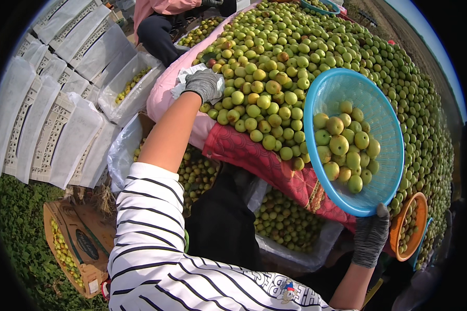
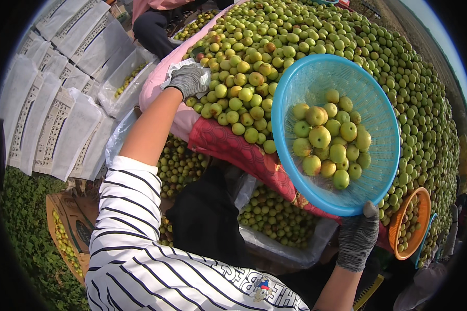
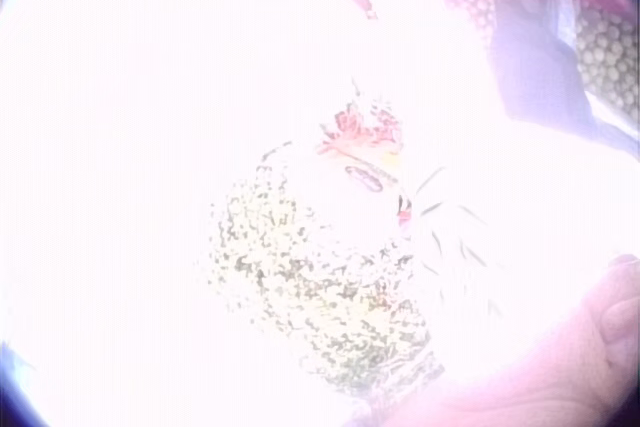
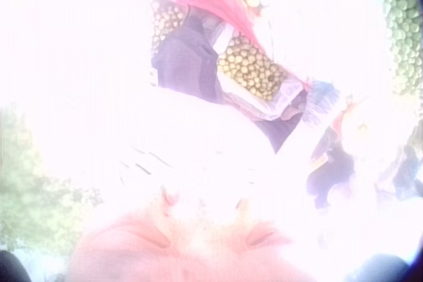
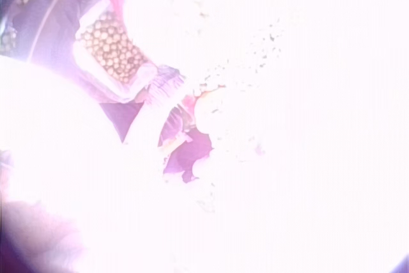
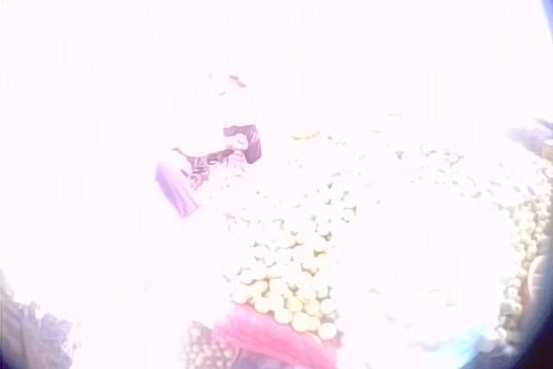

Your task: The person sorts green plums from a large pile on a table into a plastic bag and a blue bowl. They pick individual plums, inspect them, and place them into the bag or bowl while seated at the table.

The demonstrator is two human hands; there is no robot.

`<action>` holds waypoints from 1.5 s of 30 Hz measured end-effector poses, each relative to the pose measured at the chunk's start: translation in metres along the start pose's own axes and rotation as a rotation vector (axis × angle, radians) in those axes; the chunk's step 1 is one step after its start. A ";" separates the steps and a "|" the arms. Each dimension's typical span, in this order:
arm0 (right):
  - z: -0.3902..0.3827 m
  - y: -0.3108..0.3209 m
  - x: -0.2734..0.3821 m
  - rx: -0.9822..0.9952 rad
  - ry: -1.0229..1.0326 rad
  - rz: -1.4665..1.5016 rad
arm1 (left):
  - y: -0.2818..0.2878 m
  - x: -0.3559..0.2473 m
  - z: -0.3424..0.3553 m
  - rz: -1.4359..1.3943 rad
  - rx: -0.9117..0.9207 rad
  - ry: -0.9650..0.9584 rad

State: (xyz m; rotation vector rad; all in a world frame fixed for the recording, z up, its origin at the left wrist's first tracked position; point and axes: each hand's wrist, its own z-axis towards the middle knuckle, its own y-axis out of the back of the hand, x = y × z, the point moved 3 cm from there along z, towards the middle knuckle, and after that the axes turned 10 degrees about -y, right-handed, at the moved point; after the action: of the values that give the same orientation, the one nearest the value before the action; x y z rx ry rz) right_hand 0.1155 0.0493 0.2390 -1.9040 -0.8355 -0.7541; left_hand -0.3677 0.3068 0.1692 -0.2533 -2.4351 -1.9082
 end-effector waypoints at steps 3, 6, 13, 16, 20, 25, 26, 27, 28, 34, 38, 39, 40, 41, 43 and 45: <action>-0.002 -0.013 -0.003 0.028 0.011 -0.031 | 0.003 0.004 0.000 -0.013 -0.067 -0.028; 0.003 -0.034 -0.006 0.064 -0.002 -0.063 | 0.002 0.014 -0.011 0.024 -0.079 -0.042; 0.048 -0.125 -0.042 0.359 -0.161 -0.078 | -0.023 0.061 -0.120 -0.782 -0.826 0.129; 0.073 -0.187 -0.081 0.406 -0.276 -0.162 | -0.064 0.057 -0.193 -0.938 -0.949 0.131; 0.090 -0.276 -0.154 0.454 -0.398 -0.093 | -0.115 0.039 -0.280 -1.202 -0.894 0.257; 0.088 -0.334 -0.218 0.465 -0.406 -0.152 | -0.139 0.019 -0.333 -1.249 -0.811 0.349; 0.088 -0.338 -0.226 0.443 -0.417 -0.164 | -0.140 0.015 -0.336 -1.261 -0.782 0.324; 0.089 -0.339 -0.233 0.441 -0.404 -0.198 | -0.139 0.015 -0.336 -1.247 -0.768 0.316; 0.091 -0.338 -0.238 0.451 -0.396 -0.227 | -0.138 0.013 -0.335 -1.236 -0.754 0.309; 0.114 -0.318 -0.254 0.413 -0.464 -0.316 | -0.114 -0.002 -0.321 -1.314 -0.792 0.225; 0.121 -0.319 -0.249 0.397 -0.457 -0.446 | -0.093 -0.017 -0.307 -1.469 -0.751 0.172; 0.116 -0.316 -0.243 0.413 -0.469 -0.414 | -0.089 -0.024 -0.300 -1.656 -0.778 0.211; 0.108 -0.311 -0.232 0.480 -0.406 -0.495 | -0.081 -0.030 -0.297 -1.656 -0.762 0.169; 0.099 -0.300 -0.218 0.507 -0.349 -0.587 | -0.071 -0.037 -0.295 -1.660 -0.744 0.124; 0.071 -0.265 -0.190 0.542 -0.357 -0.638 | -0.050 -0.051 -0.291 -1.664 -0.669 0.003; 0.030 -0.220 -0.158 0.741 -0.371 -0.648 | -0.029 -0.074 -0.283 -1.616 -0.624 -0.047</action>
State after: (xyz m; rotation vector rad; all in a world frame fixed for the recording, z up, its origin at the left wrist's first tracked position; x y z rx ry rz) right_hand -0.1463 0.1181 0.2113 -1.1016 -1.7296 -0.3535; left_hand -0.3189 0.0188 0.2009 2.2541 -1.8411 -2.8945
